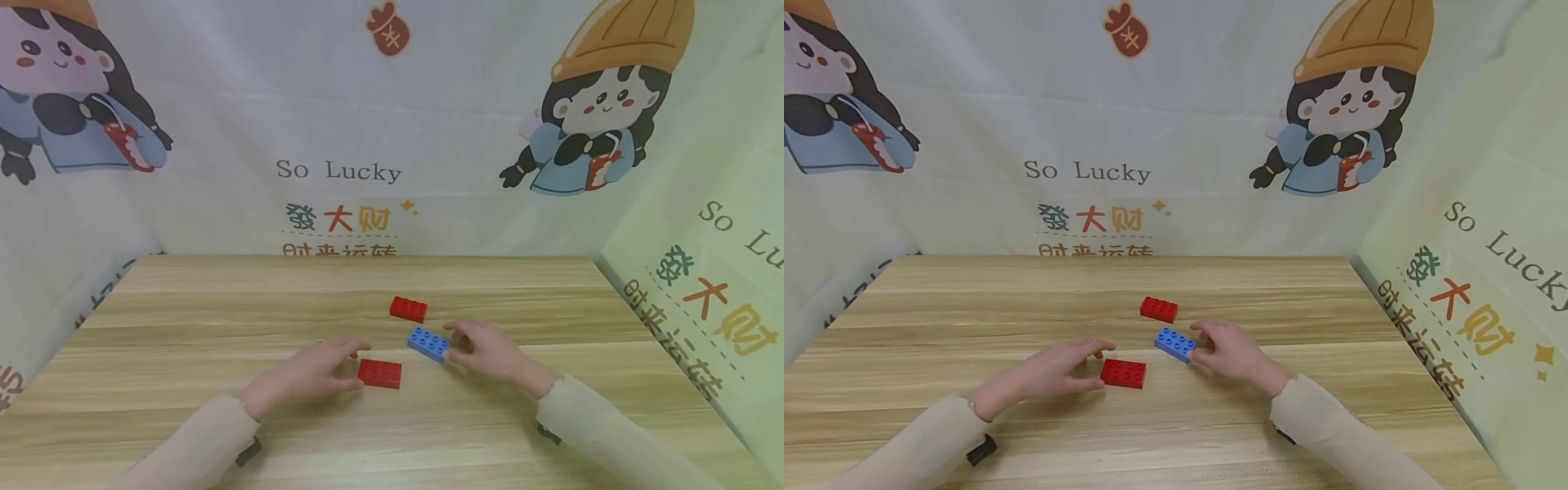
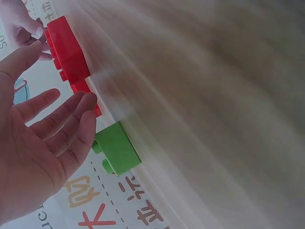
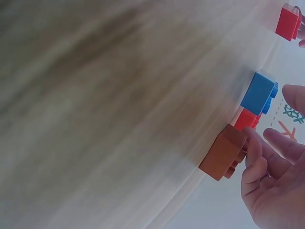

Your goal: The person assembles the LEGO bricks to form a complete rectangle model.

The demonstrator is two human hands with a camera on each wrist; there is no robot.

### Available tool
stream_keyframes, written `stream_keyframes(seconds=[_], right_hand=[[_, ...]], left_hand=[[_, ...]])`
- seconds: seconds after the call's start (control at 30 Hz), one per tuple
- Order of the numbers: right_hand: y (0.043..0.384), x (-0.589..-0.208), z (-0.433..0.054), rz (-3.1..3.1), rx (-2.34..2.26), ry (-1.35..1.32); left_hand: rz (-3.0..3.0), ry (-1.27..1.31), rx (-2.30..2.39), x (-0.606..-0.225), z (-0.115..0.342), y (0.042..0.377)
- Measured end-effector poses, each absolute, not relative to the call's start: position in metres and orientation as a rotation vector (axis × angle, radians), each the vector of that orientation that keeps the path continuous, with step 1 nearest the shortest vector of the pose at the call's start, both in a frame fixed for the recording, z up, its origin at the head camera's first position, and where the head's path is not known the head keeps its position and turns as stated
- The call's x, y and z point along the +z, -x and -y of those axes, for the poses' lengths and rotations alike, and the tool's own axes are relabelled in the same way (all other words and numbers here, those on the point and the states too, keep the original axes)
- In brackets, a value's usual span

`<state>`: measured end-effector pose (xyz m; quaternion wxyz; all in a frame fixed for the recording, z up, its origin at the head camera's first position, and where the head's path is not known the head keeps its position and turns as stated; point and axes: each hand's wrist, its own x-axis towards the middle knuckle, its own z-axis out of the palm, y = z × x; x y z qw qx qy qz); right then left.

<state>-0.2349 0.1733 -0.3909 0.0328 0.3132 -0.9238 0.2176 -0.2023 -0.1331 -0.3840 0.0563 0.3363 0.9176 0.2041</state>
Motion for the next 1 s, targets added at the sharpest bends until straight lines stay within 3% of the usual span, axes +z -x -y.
stream_keyframes(seconds=[1.0], right_hand=[[0.238, -0.391, -0.165, 2.856, 0.507, -1.003]], left_hand=[[-2.779, -1.05, 0.538, -0.385, 0.122, 0.208]])
